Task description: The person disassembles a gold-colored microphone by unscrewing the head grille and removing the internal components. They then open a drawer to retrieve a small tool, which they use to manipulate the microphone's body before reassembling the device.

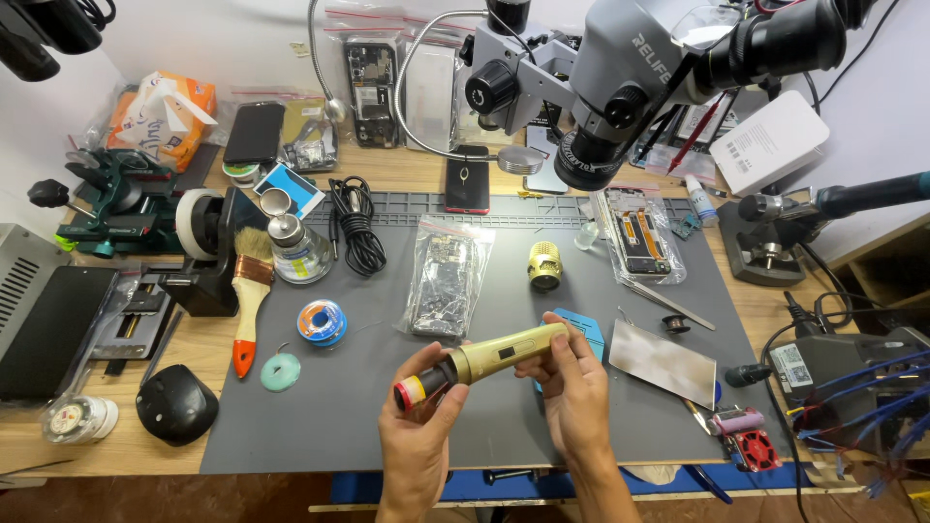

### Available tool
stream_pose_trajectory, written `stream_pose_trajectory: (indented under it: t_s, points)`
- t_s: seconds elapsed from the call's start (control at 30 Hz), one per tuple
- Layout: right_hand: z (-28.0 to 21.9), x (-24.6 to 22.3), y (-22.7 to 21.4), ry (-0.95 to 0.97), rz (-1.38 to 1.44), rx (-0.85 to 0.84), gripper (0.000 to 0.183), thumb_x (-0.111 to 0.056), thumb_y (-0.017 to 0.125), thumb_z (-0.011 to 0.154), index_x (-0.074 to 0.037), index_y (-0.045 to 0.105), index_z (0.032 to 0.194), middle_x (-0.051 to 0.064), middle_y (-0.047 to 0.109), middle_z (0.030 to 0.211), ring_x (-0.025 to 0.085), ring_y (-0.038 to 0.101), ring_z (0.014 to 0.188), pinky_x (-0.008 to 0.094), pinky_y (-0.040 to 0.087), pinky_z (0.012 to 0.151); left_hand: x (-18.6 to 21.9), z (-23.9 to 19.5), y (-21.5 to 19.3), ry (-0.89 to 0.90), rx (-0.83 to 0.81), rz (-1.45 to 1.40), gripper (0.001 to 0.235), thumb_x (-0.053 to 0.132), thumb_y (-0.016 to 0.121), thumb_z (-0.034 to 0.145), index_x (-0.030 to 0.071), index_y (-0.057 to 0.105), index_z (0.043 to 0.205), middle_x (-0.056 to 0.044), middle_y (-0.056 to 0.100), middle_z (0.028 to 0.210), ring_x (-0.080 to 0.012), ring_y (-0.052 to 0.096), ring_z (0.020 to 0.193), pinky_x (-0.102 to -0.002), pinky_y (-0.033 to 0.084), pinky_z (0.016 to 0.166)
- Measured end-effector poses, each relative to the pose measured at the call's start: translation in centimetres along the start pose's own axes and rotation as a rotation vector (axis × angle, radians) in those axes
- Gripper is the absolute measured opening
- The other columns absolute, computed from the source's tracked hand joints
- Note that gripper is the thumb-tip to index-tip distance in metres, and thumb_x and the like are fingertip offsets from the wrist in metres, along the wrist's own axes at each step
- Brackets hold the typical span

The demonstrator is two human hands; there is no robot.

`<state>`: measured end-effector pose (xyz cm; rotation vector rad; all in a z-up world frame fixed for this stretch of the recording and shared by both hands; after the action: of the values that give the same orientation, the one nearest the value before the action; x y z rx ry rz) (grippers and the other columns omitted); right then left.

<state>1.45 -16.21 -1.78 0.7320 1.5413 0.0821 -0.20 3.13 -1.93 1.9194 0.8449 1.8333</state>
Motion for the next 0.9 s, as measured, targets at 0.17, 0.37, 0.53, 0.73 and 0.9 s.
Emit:
stream_pose_trajectory:
  t_s: [0.17,0.37,0.53,0.73,0.9]
  points:
    - [0.5,1.1,-0.1,0.097,0.105,-0.087,0.049,-0.022,0.058,0.103,0.006,0.058,0.144,0.015,0.070,0.093,0.020,0.068,0.074,0.030,0.062,0.069,2.4,-1.4,2.5,0.199,-0.187,0.069,0.045,-0.005,0.073,0.089,-0.003,0.062,0.133,-0.025,0.066,0.132,-0.0405,0.068,0.133,-0.044,0.052,0.115]
    - [0.1,1.9,0.7,0.252,0.234,-0.123,0.049,-0.020,0.054,0.105,0.008,0.059,0.145,0.018,0.073,0.104,0.021,0.070,0.091,0.031,0.060,0.078,4.1,-3.2,3.8,0.510,-0.176,0.320,0.033,0.010,0.079,0.090,0.004,0.066,0.119,-0.015,0.060,0.120,-0.0442,0.074,0.125,-0.045,0.057,0.115]
    - [-0.3,2.6,1.1,0.341,0.355,-0.195,0.050,-0.020,0.050,0.107,0.008,0.054,0.148,0.026,0.073,0.108,0.024,0.071,0.100,0.033,0.061,0.084,4.9,-4.1,3.9,0.680,-0.170,0.502,0.037,0.014,0.087,0.082,0.007,0.073,0.115,-0.011,0.061,0.111,-0.0356,0.080,0.115,-0.043,0.066,0.107]
    - [-0.4,2.0,0.6,0.184,0.272,-0.195,0.049,-0.021,0.051,0.107,0.001,0.051,0.151,0.021,0.074,0.109,0.017,0.067,0.083,0.029,0.057,0.069,5.2,-3.8,2.6,0.715,-0.087,0.771,0.037,0.017,0.088,0.082,0.011,0.077,0.117,-0.007,0.066,0.111,-0.0172,0.070,0.098,-0.028,0.059,0.094]
    - [-0.7,1.1,0.0,0.076,0.201,-0.174,0.049,-0.022,0.054,0.105,-0.001,0.051,0.149,0.023,0.072,0.115,0.022,0.064,0.082,0.032,0.057,0.069,4.1,-2.4,0.7,0.421,-0.097,0.415,0.037,0.002,0.087,0.079,0.005,0.074,0.114,-0.013,0.067,0.120,-0.0215,0.066,0.114,-0.031,0.057,0.101]
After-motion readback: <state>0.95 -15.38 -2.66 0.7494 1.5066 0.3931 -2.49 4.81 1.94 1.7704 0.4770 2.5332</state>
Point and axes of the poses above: each hand's wrist, its own z-axis towards the middle knuckle, its own y-axis out of the palm, x = y × z, the point moved 4 cm from there along z, towards the middle knuckle
